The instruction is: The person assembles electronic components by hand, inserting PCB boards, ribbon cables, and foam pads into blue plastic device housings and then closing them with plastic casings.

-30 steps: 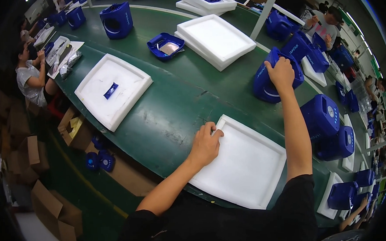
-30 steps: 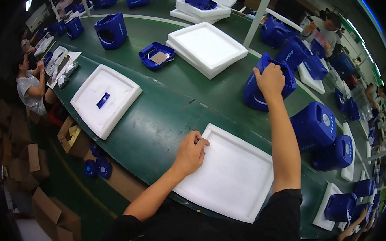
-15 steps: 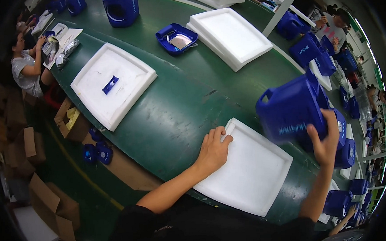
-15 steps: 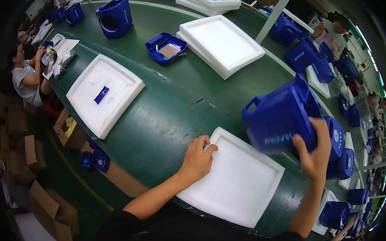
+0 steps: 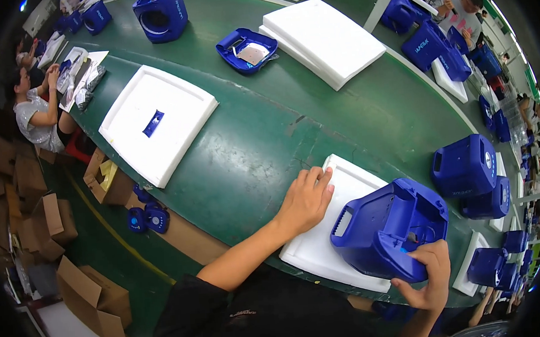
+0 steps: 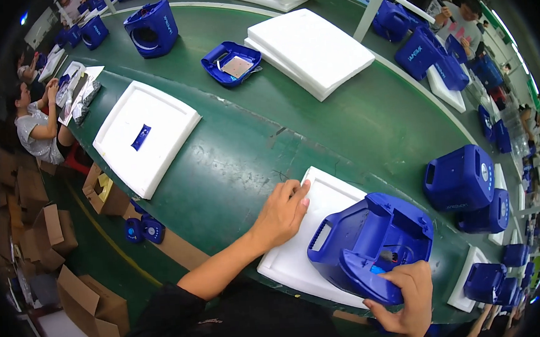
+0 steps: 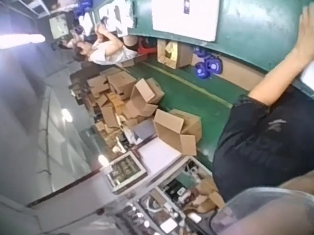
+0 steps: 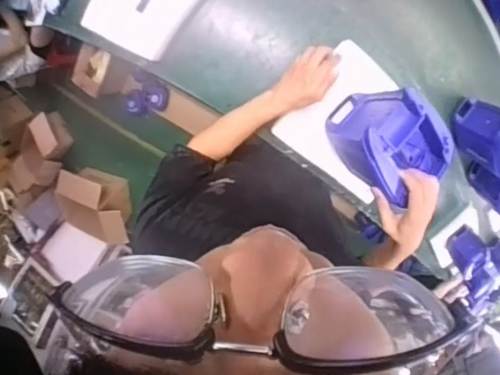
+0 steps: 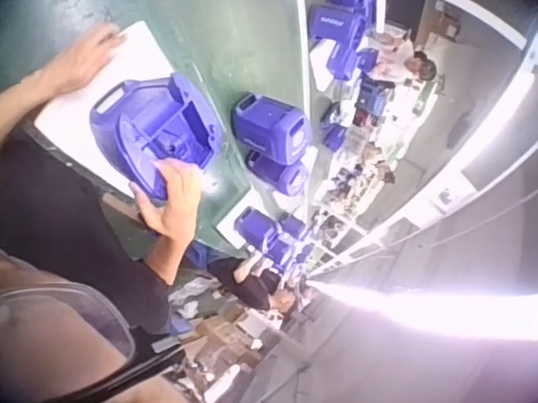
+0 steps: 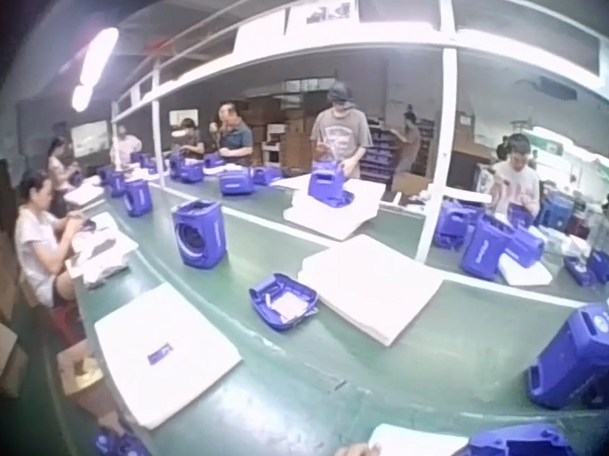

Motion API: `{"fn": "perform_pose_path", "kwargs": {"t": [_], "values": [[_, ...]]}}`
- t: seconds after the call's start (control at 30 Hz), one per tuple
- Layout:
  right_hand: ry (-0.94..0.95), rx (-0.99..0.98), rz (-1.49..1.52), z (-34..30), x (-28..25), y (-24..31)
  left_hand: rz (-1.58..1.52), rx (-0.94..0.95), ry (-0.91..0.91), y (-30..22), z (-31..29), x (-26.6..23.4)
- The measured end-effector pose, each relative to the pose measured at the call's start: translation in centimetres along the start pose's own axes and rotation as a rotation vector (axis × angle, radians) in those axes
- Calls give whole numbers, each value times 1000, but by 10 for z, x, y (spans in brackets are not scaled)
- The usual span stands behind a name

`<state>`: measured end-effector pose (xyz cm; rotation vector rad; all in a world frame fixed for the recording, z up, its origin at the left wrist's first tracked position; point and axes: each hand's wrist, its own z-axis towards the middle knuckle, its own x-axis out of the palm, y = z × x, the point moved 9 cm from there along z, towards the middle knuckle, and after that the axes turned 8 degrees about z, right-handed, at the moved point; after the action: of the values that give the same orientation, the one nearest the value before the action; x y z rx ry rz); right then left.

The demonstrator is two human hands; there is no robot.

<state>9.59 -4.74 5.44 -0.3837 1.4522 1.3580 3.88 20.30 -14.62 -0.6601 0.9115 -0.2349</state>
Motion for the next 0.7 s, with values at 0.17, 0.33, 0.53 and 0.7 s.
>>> {"fn": "perform_pose_path", "kwargs": {"t": [0.17, 0.33, 0.53, 0.7], "values": [[5, -13, -28, -10, 15, 8, 116, 91, 23, 49, 52, -14], [-16, 35, -35, -16, 20, 15, 566, 46, -187, 155, 160, -70], [-73, 38, -47, -24, 17, 17, 890, -457, 27, 324, 250, -126], [8, 3, -14, -21, 19, 14, 786, -395, 204, 376, 250, -111]]}}
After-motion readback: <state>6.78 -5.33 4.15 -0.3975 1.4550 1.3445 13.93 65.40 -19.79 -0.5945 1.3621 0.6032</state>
